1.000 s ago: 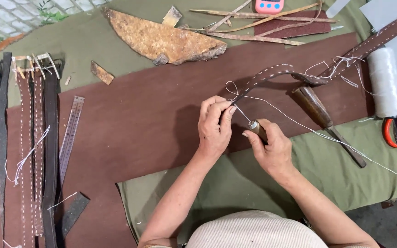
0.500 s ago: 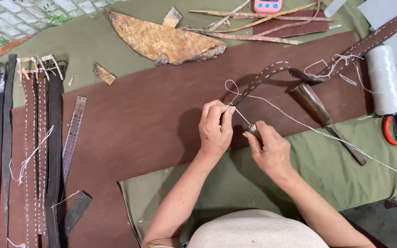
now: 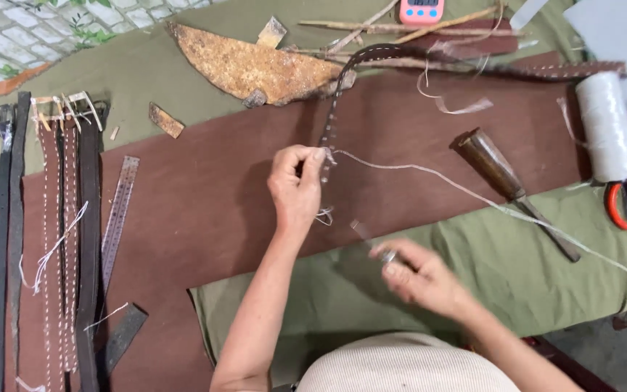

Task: Hand-stitching a leather belt using an awl and thread at a workshop table.

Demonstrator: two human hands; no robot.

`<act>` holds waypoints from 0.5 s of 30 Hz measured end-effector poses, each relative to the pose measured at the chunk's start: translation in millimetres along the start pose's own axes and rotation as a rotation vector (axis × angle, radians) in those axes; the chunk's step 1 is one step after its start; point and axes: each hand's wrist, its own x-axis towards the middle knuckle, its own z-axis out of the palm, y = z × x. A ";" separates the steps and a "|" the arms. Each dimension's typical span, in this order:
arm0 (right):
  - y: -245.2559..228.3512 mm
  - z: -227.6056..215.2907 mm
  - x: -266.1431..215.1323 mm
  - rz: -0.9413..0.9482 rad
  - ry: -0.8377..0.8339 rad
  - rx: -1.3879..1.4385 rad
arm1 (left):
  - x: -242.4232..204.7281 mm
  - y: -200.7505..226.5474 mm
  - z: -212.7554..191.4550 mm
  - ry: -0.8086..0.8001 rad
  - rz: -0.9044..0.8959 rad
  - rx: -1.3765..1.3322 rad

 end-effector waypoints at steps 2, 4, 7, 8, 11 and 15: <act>14.4 -19.5 2.1 -0.112 0.198 -0.193 | -21.3 0.7 -0.4 -0.059 -0.120 -0.074; 3.5 -34.5 12.3 -0.245 0.412 -0.407 | -28.5 5.0 10.1 -0.121 -0.221 -0.175; -35.6 -22.9 25.6 -0.321 0.488 -0.478 | -40.8 15.0 13.0 -0.143 -0.150 -0.197; -49.6 -13.5 29.1 -0.354 0.504 -0.414 | -44.2 21.2 13.3 -0.152 -0.091 -0.176; -65.3 7.6 43.7 -0.372 0.522 -0.212 | -50.1 35.9 14.4 -0.170 0.068 -0.129; -57.7 11.2 58.3 -0.331 0.512 -0.006 | -65.4 30.4 20.4 -0.202 0.253 -0.064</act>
